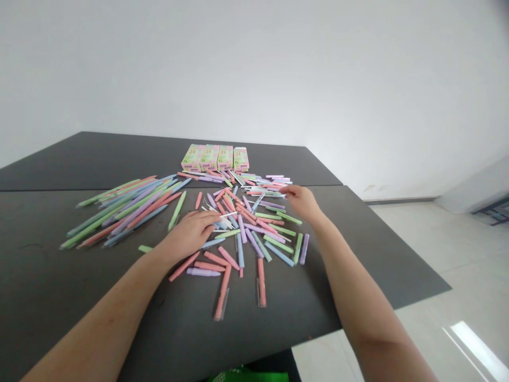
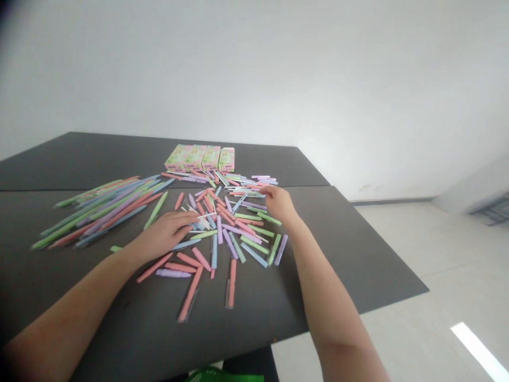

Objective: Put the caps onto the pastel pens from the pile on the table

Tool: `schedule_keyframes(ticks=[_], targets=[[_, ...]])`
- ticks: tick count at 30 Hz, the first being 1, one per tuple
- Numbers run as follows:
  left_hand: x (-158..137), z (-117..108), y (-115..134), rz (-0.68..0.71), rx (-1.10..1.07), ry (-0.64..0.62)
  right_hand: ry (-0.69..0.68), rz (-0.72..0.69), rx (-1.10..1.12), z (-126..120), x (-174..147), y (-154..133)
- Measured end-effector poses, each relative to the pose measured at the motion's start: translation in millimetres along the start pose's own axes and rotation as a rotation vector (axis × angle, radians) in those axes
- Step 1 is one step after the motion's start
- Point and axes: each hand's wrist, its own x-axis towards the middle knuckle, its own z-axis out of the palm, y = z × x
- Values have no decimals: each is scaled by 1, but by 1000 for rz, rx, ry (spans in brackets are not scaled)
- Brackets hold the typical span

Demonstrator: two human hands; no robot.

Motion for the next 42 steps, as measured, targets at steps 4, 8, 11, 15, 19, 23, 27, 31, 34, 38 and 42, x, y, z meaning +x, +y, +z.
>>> schedule_keyframes(ticks=[4, 8, 11, 15, 19, 23, 27, 31, 34, 38, 42], targets=[[0, -1, -4, -1, -15, 29, 98, 152, 75, -12, 5, 18], [1, -3, -6, -3, -18, 40, 51, 157, 95, -9, 4, 18], [0, -5, -8, -13, -12, 36, -125, 37, 77, -5, 1, 7], [-1, -7, -12, -39, -25, 30, -364, -161, 29, 5, -6, -10], [-2, -7, -14, -77, -43, 24, -411, -254, -42, 15, -11, -19], [-1, -9, -13, -98, -48, 16, -364, -241, -148, 21, -10, -17], [-1, -12, -11, -96, -45, 16, -259, -168, -230, 18, -8, -12], [0, -14, -7, -86, -48, 27, -281, -126, -248, 10, -6, -8], [-1, -15, -6, -100, -49, 46, -313, -99, -270, 7, -6, -6], [-2, -15, -6, -113, -11, 51, -340, -97, -312, 9, -7, -8], [-2, -15, -5, -110, 36, 42, -343, -136, -370, 9, -10, -14]])
